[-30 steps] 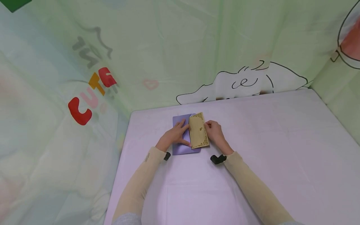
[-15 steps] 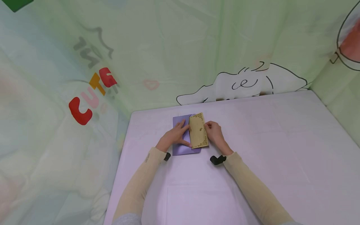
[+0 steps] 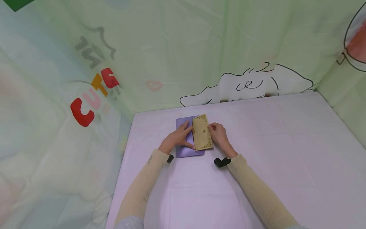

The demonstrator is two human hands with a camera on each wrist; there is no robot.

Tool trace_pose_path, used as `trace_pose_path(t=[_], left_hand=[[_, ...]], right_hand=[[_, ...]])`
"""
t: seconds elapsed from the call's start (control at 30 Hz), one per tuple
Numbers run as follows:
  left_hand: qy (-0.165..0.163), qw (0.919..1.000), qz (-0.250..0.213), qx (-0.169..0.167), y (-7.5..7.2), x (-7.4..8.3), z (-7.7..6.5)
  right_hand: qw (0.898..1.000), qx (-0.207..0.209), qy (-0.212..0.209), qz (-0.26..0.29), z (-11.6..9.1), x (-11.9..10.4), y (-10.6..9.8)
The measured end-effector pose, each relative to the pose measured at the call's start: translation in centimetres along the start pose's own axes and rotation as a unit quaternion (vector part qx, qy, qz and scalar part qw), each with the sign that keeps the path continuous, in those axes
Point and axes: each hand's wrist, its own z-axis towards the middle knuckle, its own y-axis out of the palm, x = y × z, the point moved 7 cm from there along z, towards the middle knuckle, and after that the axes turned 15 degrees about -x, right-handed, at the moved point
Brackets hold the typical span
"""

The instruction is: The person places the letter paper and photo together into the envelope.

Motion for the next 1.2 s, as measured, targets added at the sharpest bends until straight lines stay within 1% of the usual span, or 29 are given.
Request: trace_pose_path(t=[0.1, 0.23, 0.57, 0.73, 0.9, 1.07, 1.2], left_hand=[[0.003, 1.0, 0.001, -0.002, 0.0, 0.0, 0.1], [0.003, 1.0, 0.0, 0.0, -0.2, 0.0, 0.0], [0.008, 1.0, -0.002, -0.003, -0.1, 0.1, 0.1], [0.003, 1.0, -0.001, -0.004, -0.2, 0.2, 0.1], [0.0, 1.0, -0.004, -0.003, -0.3, 0.1, 0.0], [0.006, 0.9999, -0.008, -0.001, -0.2, 0.2, -0.2], [0.009, 0.9999, -0.011, 0.003, 0.0, 0.1, -0.2]], right_hand=[[1.0, 0.007, 0.002, -0.001, -0.1, -0.1, -0.2], [1.0, 0.002, 0.002, 0.004, -0.2, -0.2, -0.3], [0.999, -0.03, -0.004, 0.018, 0.7, -0.3, 0.9], [0.998, -0.052, -0.001, 0.02, 1.2, -0.4, 1.7], [0.998, -0.07, -0.002, 0.003, 1.5, -0.7, 2.1], [0.994, -0.102, -0.001, -0.034, 1.9, -1.0, 2.6], [0.991, -0.117, -0.01, -0.058, 2.0, -1.5, 3.3]])
